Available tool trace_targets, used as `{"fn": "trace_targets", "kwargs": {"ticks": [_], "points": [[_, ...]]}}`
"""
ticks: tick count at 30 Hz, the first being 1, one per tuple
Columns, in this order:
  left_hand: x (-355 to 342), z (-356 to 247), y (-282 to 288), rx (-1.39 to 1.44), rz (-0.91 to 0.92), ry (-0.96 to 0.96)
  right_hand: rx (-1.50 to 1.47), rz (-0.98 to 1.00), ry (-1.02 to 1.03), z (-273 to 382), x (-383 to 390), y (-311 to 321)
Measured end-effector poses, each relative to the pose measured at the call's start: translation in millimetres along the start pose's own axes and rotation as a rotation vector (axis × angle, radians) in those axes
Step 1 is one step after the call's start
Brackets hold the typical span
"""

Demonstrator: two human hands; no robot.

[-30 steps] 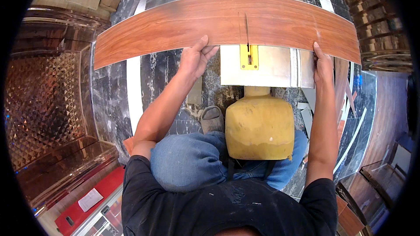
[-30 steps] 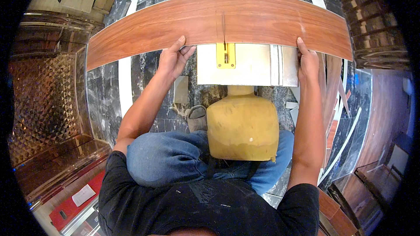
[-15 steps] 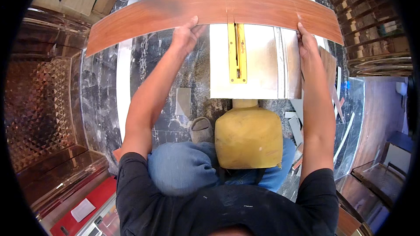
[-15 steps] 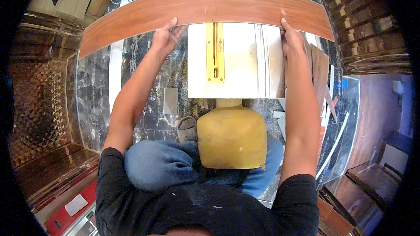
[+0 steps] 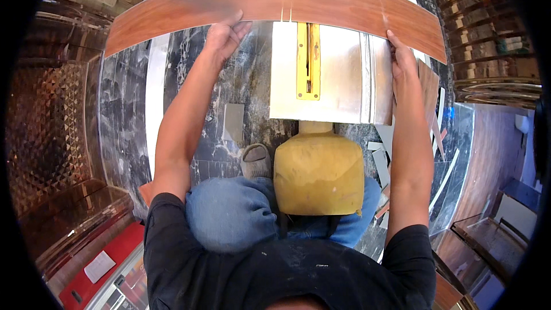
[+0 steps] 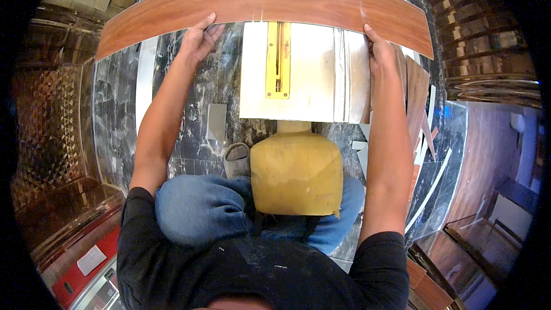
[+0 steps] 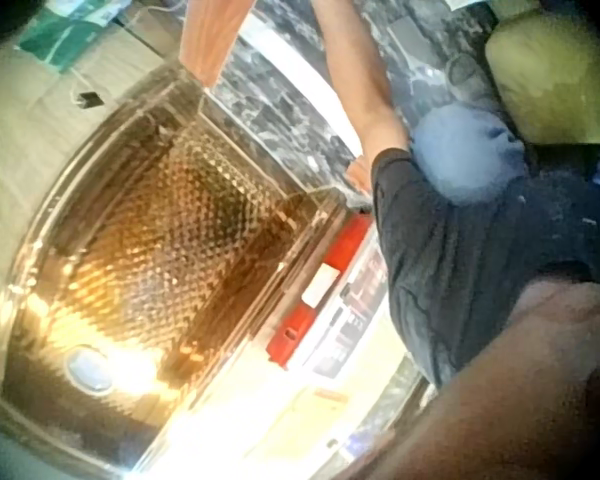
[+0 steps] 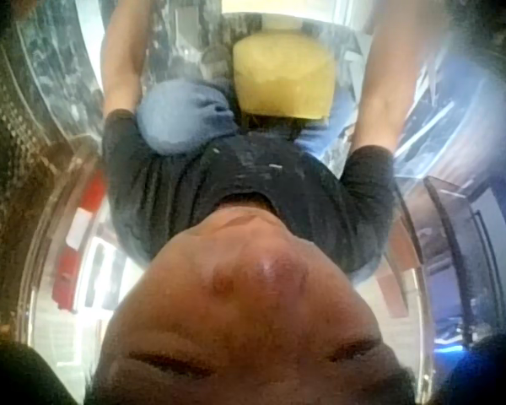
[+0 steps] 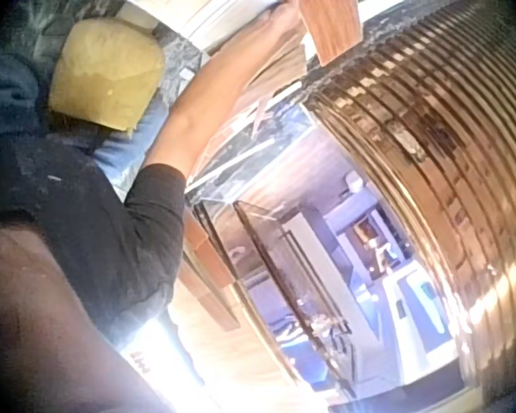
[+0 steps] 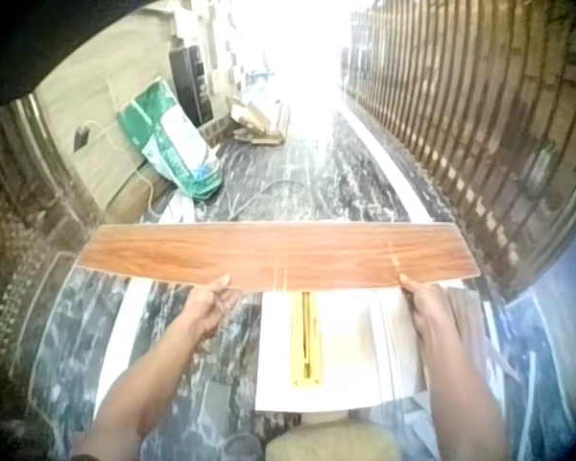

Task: The person sits on the floor and uses a table saw to cut a long wooden plank. They guide the plank through the saw blade, make several cuts, and then break off the cut pieces by hand.

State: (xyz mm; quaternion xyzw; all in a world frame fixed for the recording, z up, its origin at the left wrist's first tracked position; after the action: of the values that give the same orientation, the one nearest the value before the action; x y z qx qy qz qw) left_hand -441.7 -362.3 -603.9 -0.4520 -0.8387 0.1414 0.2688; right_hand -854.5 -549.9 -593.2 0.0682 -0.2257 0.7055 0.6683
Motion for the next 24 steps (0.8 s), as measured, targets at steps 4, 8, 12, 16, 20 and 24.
{"fn": "trace_targets", "kwargs": {"ticks": [4,8,12,16,20,24], "points": [[-2,-3,10,-0.007,-0.007,-0.014,-0.067,0.019,-0.010,0,2,-5],[0,-3,10,-0.001,-0.021,-0.012,-0.062,0.022,0.016,-2,1,-4],[3,-3,8,-0.003,-0.028,-0.005,-0.058,0.016,0.043,-2,2,-4],[4,-1,11,0.005,-0.020,-0.002,-0.028,0.007,0.011,-4,-2,1],[12,2,13,-0.019,-0.028,-0.008,-0.051,0.003,-0.025,-10,1,8],[17,5,18,0.008,-0.033,-0.002,-0.013,-0.003,-0.022,-13,9,14]]}}
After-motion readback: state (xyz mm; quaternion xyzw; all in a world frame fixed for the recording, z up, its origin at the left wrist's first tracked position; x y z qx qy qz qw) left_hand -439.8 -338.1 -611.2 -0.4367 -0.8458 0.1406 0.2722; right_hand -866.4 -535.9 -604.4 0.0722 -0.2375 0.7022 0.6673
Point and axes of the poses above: each hand's wrist, its own x-axis away from the middle knuckle, its own y-axis out of the back of the hand, z = x × y, the point moved 5 cm from there along -x, towards the middle knuckle, and after that the axes turned 4 degrees about -x, right-handed, at the moved point
